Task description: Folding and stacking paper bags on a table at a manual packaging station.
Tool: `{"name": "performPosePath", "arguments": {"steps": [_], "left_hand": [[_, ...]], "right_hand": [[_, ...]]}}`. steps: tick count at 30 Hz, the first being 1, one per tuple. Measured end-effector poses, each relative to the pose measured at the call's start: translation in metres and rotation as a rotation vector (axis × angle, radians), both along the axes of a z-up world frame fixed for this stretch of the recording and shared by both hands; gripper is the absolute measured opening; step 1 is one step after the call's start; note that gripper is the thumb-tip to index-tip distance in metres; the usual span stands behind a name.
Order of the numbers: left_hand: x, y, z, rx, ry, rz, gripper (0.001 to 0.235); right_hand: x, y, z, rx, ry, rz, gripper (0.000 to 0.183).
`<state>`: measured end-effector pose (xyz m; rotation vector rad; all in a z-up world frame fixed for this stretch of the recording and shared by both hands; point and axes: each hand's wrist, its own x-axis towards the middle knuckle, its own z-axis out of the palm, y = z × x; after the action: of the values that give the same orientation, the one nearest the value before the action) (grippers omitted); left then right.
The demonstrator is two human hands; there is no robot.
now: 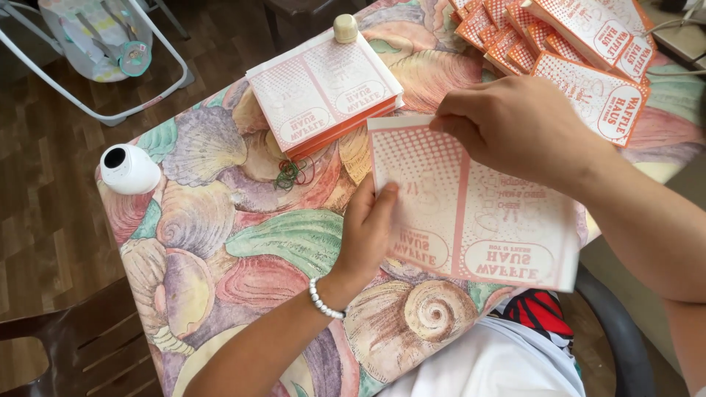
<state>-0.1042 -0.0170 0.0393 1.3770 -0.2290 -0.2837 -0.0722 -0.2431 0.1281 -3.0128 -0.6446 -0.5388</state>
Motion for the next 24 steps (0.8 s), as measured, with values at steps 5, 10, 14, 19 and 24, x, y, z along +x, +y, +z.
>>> {"name": "performPosePath", "arguments": {"steps": [5,10,14,19,24], "left_hand": [[0.014,0.025,-0.039,0.147,0.094,-0.108,0.027],[0.044,0.068,-0.024,0.435,0.045,-0.126,0.063],[0.07,0.084,-0.017,0.647,-0.388,0.072,0.036],[0.081,0.079,-0.036,0.85,-0.672,0.053,0.024],[0.086,0.08,-0.052,0.868,-0.688,0.004,0.017]], "right_hand": [[0.038,0.003,-0.067,0.21,0.266,-0.001,0.016],[0.062,0.018,-0.126,0.408,0.406,0.184,0.021],[0.06,0.035,-0.131,0.363,0.364,0.319,0.019],[0.048,0.046,-0.111,0.313,0.298,0.394,0.016],[0.051,0.041,-0.139,0.32,0.278,0.386,0.014]]}}
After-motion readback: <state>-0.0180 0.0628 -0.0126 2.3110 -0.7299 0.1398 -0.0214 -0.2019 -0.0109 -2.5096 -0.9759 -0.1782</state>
